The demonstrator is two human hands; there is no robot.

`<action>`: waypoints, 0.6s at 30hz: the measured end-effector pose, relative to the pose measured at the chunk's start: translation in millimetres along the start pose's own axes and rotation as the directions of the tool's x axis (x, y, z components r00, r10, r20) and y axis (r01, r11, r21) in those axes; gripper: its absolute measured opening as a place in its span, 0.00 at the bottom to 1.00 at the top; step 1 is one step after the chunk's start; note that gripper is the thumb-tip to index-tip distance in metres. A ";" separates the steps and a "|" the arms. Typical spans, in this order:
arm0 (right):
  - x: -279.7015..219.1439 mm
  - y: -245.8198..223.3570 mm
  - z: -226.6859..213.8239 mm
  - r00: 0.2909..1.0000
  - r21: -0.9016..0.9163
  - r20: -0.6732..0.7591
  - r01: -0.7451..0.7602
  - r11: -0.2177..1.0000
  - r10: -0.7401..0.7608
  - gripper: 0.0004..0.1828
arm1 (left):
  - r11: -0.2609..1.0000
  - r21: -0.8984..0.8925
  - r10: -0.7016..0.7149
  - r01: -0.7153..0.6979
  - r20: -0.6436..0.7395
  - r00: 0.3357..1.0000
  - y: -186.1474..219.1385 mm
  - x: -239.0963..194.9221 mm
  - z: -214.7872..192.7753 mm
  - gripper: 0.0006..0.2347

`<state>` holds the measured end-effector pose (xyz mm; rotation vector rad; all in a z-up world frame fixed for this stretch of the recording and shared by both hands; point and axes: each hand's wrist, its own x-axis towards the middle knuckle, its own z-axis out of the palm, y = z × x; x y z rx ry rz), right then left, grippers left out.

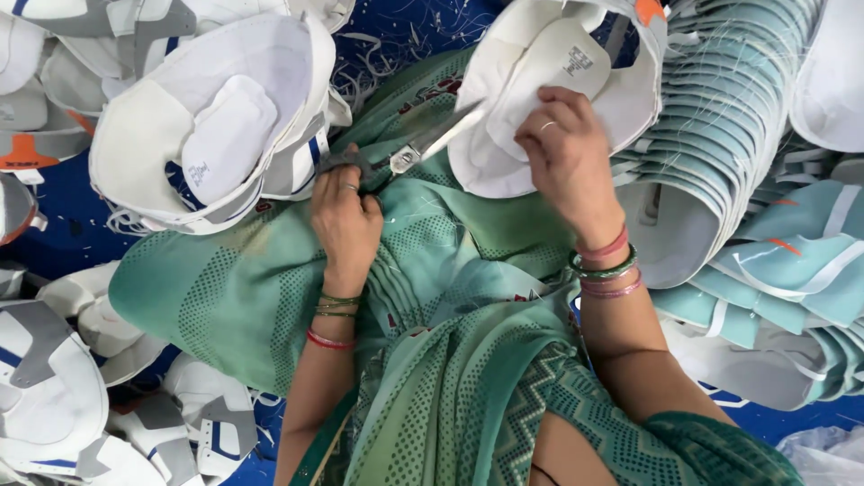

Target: The person trims excess material and finishes shoe uppers using scissors.

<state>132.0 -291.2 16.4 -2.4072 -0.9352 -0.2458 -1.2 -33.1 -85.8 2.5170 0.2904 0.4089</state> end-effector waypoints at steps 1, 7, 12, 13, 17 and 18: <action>-1.4 3.1 -0.5 0.999 0.043 0.019 -0.032 0.999 0.031 0.09 | 0.998 0.041 0.045 -0.045 0.017 0.999 0.8 -1.5 0.4 0.19; -3.6 10.3 4.9 0.994 0.096 -0.005 -0.108 0.990 0.109 0.08 | 0.974 0.127 0.181 -0.187 0.060 0.982 26.9 3.0 -9.1 0.17; -14.1 21.2 12.1 0.936 0.363 0.040 -0.339 0.868 0.349 0.06 | 0.977 0.121 0.156 -0.176 0.153 0.976 20.9 -1.9 0.2 0.15; -15.1 23.1 13.1 0.922 0.396 0.057 -0.373 0.839 0.383 0.06 | 0.976 0.131 0.154 -0.176 0.161 0.975 19.8 -1.5 0.8 0.13; -19.8 32.1 19.7 0.898 0.484 0.083 -0.416 0.770 0.433 0.05 | 0.950 0.168 0.253 -0.261 0.068 0.965 26.8 8.1 -9.0 0.13; -20.1 33.1 19.5 0.897 0.486 0.085 -0.417 0.768 0.433 0.05 | 0.950 0.171 0.252 -0.261 0.070 0.965 25.6 7.4 -8.0 0.13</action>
